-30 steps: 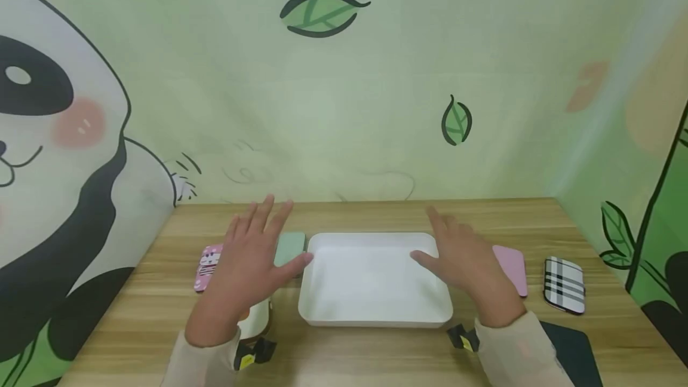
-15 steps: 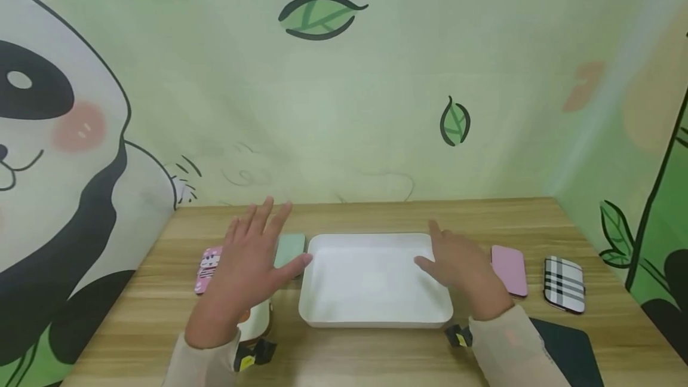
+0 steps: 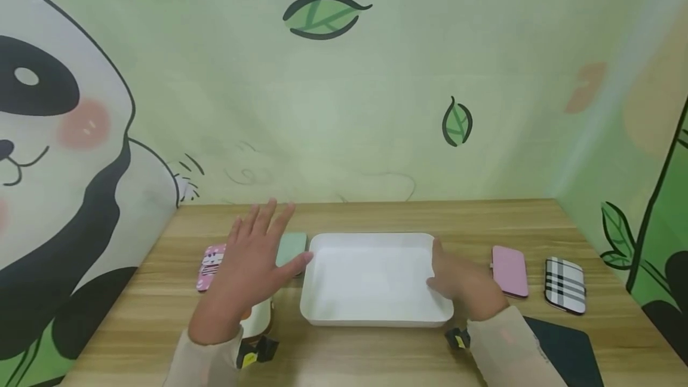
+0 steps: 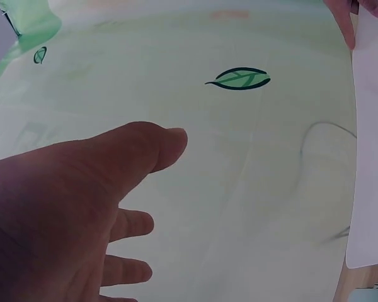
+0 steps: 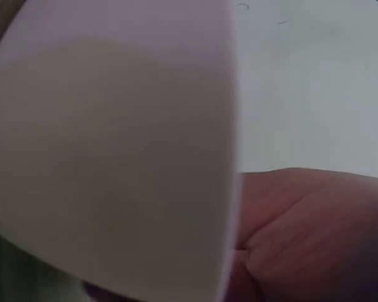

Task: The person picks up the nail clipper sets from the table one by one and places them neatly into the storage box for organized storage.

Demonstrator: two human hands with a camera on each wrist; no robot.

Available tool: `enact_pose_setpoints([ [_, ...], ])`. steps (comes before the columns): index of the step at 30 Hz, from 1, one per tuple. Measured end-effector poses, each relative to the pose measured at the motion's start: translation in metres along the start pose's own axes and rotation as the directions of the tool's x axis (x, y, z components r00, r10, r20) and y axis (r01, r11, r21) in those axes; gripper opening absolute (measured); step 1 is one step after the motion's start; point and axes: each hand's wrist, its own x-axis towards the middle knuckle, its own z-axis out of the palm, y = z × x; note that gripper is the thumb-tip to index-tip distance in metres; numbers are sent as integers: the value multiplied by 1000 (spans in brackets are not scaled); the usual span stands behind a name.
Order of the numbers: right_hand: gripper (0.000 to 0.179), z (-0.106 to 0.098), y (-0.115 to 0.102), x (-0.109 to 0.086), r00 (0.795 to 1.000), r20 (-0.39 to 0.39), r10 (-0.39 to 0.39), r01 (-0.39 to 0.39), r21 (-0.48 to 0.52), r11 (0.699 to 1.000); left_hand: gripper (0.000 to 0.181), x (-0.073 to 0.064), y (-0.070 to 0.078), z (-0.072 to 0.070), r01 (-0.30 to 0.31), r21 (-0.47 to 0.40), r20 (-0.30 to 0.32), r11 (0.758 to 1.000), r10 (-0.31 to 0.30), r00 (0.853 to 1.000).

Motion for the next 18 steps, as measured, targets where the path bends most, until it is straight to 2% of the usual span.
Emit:
enact_pose_setpoints([
  [7, 77, 5, 4, 4, 1000, 19, 2, -3, 24, 1000, 87, 0, 0, 2, 8, 10, 22, 1000, -8, 1000],
  [10, 74, 6, 7, 7, 1000, -10, -8, 8, 15, 1000, 90, 0, 1, 1, 14, 8, 42, 1000, -14, 999],
  [18, 74, 11, 13, 16, 994, -106, -33, 22, -106, 994, 100, 0, 1, 1, 18, 14, 101, 1000, -20, 995],
])
